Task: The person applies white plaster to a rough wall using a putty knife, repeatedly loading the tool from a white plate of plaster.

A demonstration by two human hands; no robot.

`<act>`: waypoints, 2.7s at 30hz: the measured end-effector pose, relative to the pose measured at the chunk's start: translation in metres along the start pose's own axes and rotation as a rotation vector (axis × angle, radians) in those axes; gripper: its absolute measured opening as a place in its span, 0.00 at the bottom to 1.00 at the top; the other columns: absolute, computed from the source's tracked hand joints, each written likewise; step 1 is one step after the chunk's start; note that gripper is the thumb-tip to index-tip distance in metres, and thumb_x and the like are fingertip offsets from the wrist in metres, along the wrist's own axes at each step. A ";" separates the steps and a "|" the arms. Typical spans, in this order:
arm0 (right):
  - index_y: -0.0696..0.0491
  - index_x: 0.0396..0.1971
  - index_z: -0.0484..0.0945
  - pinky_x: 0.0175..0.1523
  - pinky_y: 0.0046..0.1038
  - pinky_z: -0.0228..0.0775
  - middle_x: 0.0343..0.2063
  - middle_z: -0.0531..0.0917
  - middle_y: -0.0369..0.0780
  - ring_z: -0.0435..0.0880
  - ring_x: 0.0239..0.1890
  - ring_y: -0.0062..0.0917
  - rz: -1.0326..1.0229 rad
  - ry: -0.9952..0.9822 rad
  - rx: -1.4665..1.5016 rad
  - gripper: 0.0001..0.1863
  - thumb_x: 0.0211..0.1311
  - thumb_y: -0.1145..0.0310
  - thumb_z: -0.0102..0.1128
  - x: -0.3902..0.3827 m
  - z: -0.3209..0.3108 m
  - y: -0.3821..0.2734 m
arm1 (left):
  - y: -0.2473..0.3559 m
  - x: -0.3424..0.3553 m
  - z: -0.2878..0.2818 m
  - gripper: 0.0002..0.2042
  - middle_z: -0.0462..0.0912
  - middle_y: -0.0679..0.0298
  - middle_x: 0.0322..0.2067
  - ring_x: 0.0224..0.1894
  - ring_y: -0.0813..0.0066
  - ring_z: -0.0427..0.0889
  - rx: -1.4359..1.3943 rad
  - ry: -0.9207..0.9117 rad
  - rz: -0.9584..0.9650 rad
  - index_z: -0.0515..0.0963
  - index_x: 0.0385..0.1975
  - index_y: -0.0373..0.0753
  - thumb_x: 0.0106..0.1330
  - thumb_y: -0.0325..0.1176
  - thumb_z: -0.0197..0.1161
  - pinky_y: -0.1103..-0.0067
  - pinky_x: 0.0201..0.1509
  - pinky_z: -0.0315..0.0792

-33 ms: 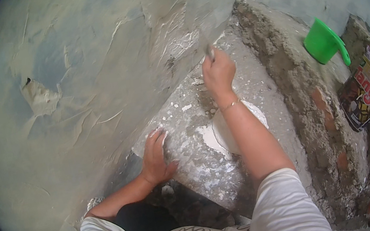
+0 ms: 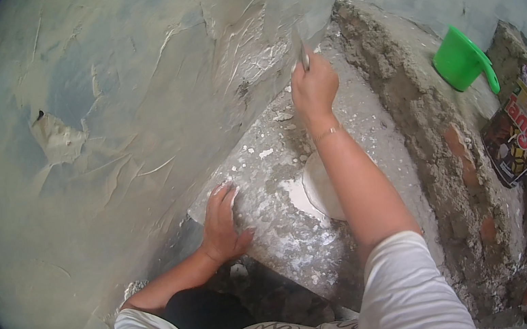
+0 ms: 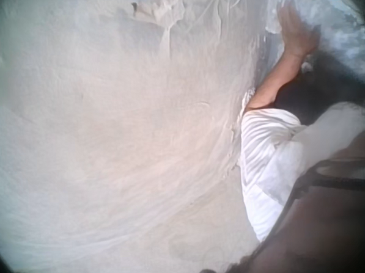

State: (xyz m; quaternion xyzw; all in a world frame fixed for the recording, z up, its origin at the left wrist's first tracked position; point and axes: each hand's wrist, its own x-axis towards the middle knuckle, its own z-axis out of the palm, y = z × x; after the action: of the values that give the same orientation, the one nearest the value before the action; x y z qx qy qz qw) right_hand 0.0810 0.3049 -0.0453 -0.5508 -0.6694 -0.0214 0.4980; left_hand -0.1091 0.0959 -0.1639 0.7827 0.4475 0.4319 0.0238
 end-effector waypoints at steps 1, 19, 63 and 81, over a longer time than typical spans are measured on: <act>0.56 0.48 0.79 0.41 0.41 0.71 0.31 0.80 0.46 0.80 0.35 0.42 -0.030 0.096 0.034 0.19 0.53 0.75 0.56 0.019 0.005 -0.001 | 0.000 0.000 0.000 0.37 0.66 0.37 0.55 0.58 0.37 0.66 0.001 0.000 0.002 0.62 0.58 0.25 0.55 0.45 0.66 0.52 0.67 0.57; 0.51 0.50 0.78 0.43 0.39 0.72 0.32 0.79 0.45 0.80 0.36 0.41 -0.220 0.134 -0.068 0.22 0.52 0.74 0.58 0.029 0.016 0.032 | -0.001 -0.001 -0.001 0.35 0.67 0.38 0.53 0.57 0.39 0.67 0.016 0.014 -0.003 0.64 0.56 0.26 0.55 0.45 0.66 0.51 0.66 0.57; 0.54 0.42 0.74 0.23 0.25 0.67 0.31 0.79 0.39 0.76 0.26 0.24 1.140 -0.596 1.379 0.10 0.64 0.68 0.61 0.024 0.071 0.062 | 0.000 0.000 0.002 0.33 0.67 0.37 0.55 0.58 0.38 0.66 0.031 0.025 -0.024 0.66 0.55 0.28 0.53 0.44 0.66 0.52 0.66 0.57; 0.55 0.38 0.81 0.40 0.37 0.72 0.33 0.82 0.46 0.81 0.36 0.42 -0.156 0.137 0.050 0.12 0.53 0.70 0.60 0.023 0.057 0.010 | 0.004 0.003 0.001 0.33 0.69 0.40 0.52 0.58 0.42 0.68 0.063 0.027 -0.029 0.67 0.54 0.28 0.52 0.42 0.69 0.52 0.66 0.57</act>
State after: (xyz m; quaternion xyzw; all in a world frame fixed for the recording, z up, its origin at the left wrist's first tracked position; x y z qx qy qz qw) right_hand 0.0540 0.3581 -0.0630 -0.4817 -0.6749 -0.0810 0.5531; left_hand -0.1053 0.0960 -0.1611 0.7706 0.4726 0.4276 -0.0008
